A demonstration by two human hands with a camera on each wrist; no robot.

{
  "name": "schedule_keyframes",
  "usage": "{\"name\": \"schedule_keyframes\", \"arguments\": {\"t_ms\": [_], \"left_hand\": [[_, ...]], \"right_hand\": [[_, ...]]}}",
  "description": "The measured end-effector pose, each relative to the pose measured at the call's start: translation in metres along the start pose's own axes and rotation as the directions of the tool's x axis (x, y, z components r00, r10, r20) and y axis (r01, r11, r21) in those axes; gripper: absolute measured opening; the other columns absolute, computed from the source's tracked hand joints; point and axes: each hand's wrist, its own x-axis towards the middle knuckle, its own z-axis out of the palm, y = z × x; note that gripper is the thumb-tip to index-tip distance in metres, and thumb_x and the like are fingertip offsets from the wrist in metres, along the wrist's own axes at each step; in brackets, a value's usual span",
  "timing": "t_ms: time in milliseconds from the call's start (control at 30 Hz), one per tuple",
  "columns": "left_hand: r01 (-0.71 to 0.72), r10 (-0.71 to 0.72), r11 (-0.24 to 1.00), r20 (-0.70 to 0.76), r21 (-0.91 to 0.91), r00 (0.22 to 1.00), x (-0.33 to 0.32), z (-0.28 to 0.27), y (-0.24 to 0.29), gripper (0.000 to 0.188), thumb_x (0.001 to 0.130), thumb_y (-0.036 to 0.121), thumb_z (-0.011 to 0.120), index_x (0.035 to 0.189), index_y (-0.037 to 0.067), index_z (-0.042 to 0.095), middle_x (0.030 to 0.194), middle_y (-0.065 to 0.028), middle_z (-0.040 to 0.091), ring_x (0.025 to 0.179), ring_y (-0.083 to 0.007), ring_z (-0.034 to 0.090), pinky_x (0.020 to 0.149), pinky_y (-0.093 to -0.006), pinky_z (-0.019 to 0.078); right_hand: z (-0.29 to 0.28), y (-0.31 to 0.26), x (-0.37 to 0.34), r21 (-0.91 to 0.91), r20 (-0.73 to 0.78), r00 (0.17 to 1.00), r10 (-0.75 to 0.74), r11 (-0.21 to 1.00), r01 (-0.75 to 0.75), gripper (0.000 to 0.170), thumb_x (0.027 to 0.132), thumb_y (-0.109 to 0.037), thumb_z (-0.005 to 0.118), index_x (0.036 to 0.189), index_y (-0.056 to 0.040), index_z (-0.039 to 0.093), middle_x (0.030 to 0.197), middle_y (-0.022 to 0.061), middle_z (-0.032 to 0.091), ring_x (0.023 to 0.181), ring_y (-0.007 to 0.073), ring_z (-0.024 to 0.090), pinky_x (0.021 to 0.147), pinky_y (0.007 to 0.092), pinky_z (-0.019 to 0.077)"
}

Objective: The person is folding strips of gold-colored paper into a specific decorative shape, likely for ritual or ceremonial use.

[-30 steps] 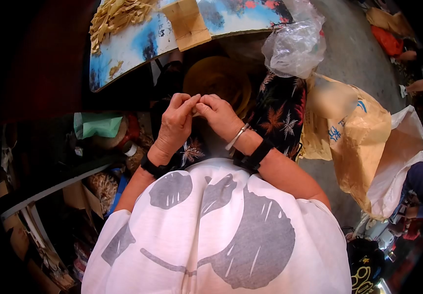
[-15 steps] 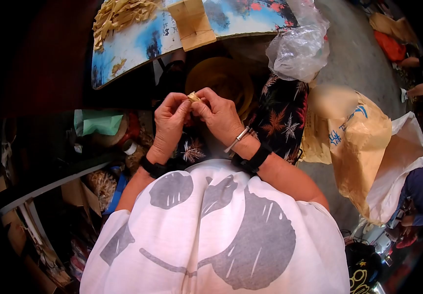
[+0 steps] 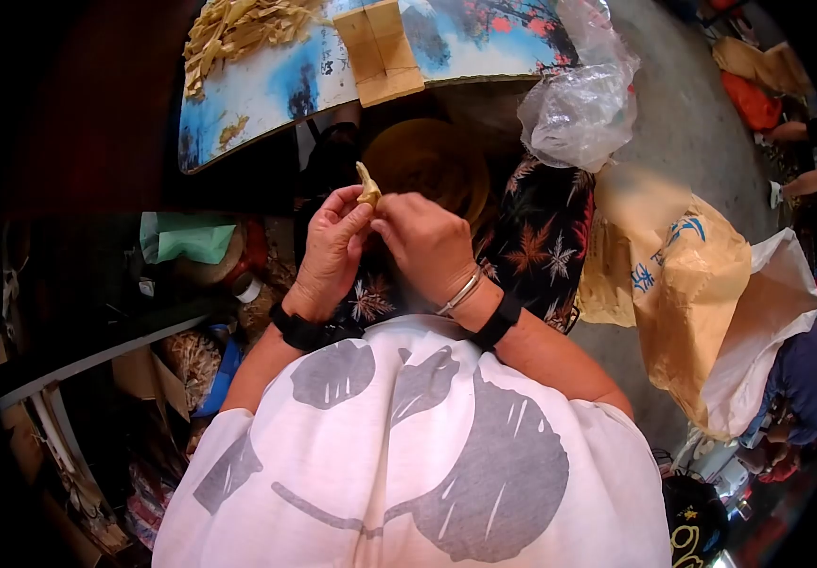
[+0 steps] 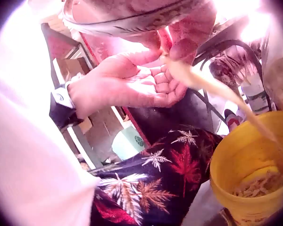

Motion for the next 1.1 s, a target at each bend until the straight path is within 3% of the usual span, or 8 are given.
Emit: {"name": "schedule_keyframes", "arguments": {"t_ms": [100, 233, 367, 567, 667, 800, 1000, 1100], "left_hand": [[-0.035, 0.023, 0.987, 0.081, 0.156, 0.996, -0.003, 0.008, 0.006, 0.033, 0.091, 0.006, 0.066, 0.121, 0.002, 0.053, 0.1, -0.0053, 0.066, 0.086, -0.0126, 0.064, 0.079, -0.0243, 0.0517], [-0.079, 0.051, 0.945, 0.093, 0.319, 0.994, -0.008, 0.01, 0.002, 0.024, 0.092, 0.006, 0.065, 0.115, 0.003, 0.056, 0.093, -0.0026, 0.064, 0.079, -0.0096, 0.061, 0.074, -0.0229, 0.0503], [-0.095, 0.053, 0.885, 0.105, 0.455, 0.993, -0.01, 0.004, -0.002, 0.012, 0.095, 0.009, 0.063, 0.105, 0.003, 0.061, 0.083, 0.0009, 0.063, 0.073, -0.0067, 0.056, 0.07, -0.0205, 0.0476], [-0.067, 0.053, 0.873, 0.043, 0.484, 0.998, -0.014, 0.016, 0.021, 0.015, 0.098, 0.015, 0.059, 0.095, 0.002, 0.066, 0.073, 0.0055, 0.057, 0.057, -0.0011, 0.043, 0.052, -0.0168, 0.0342], [0.054, -0.085, 0.903, 0.054, 0.427, 0.995, -0.008, 0.003, 0.035, 0.016, 0.098, 0.016, 0.059, 0.096, 0.002, 0.067, 0.068, 0.0077, 0.051, 0.054, -0.0002, 0.037, 0.049, -0.0165, 0.0281], [0.02, -0.103, 0.868, 0.141, 0.497, 0.985, 0.024, 0.006, 0.061, 0.016, 0.097, 0.016, 0.06, 0.097, 0.002, 0.067, 0.064, 0.0094, 0.046, 0.053, -0.0002, 0.036, 0.048, -0.0165, 0.0271], [-0.489, 0.405, 0.432, 0.322, 0.758, 0.856, 0.107, 0.035, 0.111, 0.018, 0.096, 0.016, 0.061, 0.09, 0.001, 0.068, 0.068, 0.0047, 0.054, 0.062, -0.0042, 0.047, 0.054, -0.0211, 0.0387], [-0.493, 0.492, 0.381, 0.28, 0.782, 0.824, 0.144, 0.04, 0.119, 0.019, 0.096, 0.017, 0.061, 0.089, 0.001, 0.067, 0.068, 0.0042, 0.055, 0.063, -0.0048, 0.047, 0.056, -0.0225, 0.04]], "right_hand": [[-0.005, 0.007, 0.015, 0.351, 0.145, 0.915, 0.376, 0.845, -0.403, 0.029, 0.087, -0.024, 0.069, 0.104, -0.0017, 0.062, 0.089, 0.0141, 0.066, 0.073, 0.0225, 0.067, 0.068, 0.0328, 0.0533], [-0.003, 0.021, 0.016, 0.348, 0.115, 0.958, 0.261, 0.893, -0.285, 0.02, 0.093, -0.02, 0.062, 0.093, 0.0002, 0.065, 0.083, 0.0149, 0.068, 0.073, 0.019, 0.069, 0.065, 0.0322, 0.0535], [-0.013, 0.014, 0.024, 0.45, 0.183, 0.893, 0.412, 0.772, -0.449, 0.018, 0.094, -0.019, 0.063, 0.092, -0.001, 0.064, 0.071, 0.0084, 0.067, 0.054, 0.0138, 0.063, 0.051, 0.026, 0.0492], [-0.008, 0.037, 0.027, 0.593, 0.321, 0.878, 0.356, 0.647, -0.479, 0.016, 0.087, -0.017, 0.07, 0.092, -0.0035, 0.063, 0.07, -0.002, 0.061, 0.061, 0.0048, 0.055, 0.056, 0.0221, 0.0461], [-0.031, 0.03, 0.042, 0.635, 0.474, 0.77, 0.426, 0.44, -0.635, 0.009, 0.088, -0.014, 0.067, 0.092, -0.0062, 0.063, 0.07, -0.0033, 0.06, 0.061, 0.0037, 0.053, 0.054, 0.0207, 0.0424], [-0.038, 0.037, 0.076, 0.615, 0.429, 0.81, 0.4, 0.527, -0.586, 0.013, 0.092, -0.019, 0.066, 0.093, -0.0059, 0.063, 0.073, -0.0025, 0.062, 0.062, 0.0038, 0.055, 0.053, 0.0193, 0.0418], [-0.045, 0.051, 0.155, 0.578, 0.036, 0.96, 0.278, 0.777, -0.247, 0.022, 0.098, -0.024, 0.06, 0.093, -0.0024, 0.061, 0.069, 0.0017, 0.062, 0.06, 0.0055, 0.058, 0.054, 0.0234, 0.0469], [-0.033, 0.06, 0.18, 0.403, -0.111, 0.953, 0.283, 0.889, -0.217, 0.021, 0.097, -0.023, 0.06, 0.092, -0.0031, 0.059, 0.071, 0.0095, 0.065, 0.06, 0.0175, 0.063, 0.056, 0.03, 0.0497]]}}
